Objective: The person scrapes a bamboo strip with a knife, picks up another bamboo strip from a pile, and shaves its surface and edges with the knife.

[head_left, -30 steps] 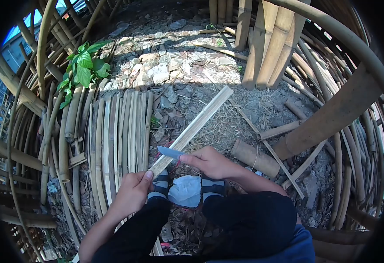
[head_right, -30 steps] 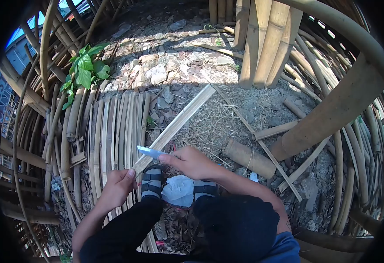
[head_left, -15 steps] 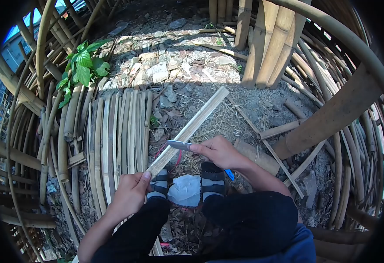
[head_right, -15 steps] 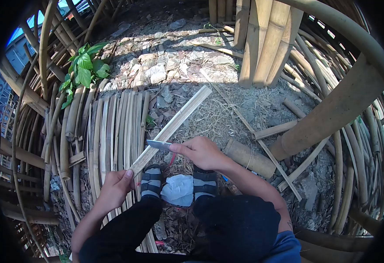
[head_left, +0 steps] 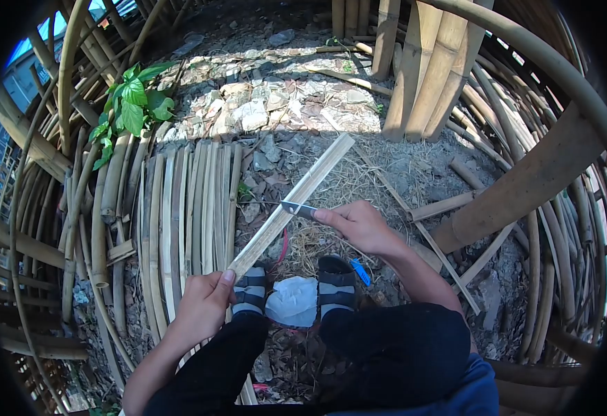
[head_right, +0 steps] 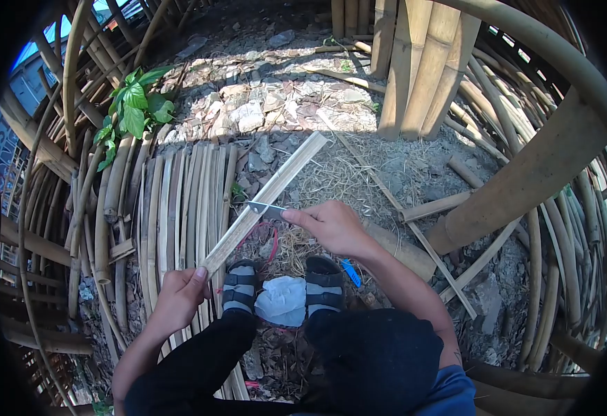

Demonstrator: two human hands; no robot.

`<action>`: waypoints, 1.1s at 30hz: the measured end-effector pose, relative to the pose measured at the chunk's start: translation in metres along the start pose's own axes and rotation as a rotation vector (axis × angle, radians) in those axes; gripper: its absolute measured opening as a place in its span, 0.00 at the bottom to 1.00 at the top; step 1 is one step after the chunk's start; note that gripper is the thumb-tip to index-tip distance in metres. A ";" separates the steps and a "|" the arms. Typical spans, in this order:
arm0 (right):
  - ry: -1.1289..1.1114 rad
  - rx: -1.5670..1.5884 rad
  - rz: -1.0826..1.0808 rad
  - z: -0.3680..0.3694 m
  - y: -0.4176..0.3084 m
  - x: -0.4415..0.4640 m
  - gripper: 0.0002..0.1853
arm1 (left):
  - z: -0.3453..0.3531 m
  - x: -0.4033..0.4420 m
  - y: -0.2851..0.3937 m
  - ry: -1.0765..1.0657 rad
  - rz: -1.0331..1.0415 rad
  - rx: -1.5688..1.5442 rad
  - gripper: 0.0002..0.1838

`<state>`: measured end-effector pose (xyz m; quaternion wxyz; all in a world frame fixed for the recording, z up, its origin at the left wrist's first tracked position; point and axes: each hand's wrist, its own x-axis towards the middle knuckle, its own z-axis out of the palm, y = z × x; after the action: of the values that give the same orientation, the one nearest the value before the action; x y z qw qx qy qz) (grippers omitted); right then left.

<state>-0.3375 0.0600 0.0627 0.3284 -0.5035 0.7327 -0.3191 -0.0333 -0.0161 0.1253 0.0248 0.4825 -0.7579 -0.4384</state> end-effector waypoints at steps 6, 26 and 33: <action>-0.013 0.034 -0.022 -0.004 -0.007 -0.003 0.34 | 0.003 0.000 -0.006 0.031 0.067 -0.030 0.29; 0.145 0.291 -0.339 0.034 -0.006 -0.025 0.21 | 0.003 0.002 -0.019 0.028 0.008 -0.072 0.27; -0.278 0.733 -0.107 0.062 -0.011 -0.016 0.26 | 0.005 0.000 -0.011 0.034 0.005 -0.019 0.27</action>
<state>-0.2773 0.0630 0.0380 0.5653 -0.4290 0.4915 -0.5048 -0.0277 -0.0148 0.1148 0.0435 0.4876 -0.7545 -0.4372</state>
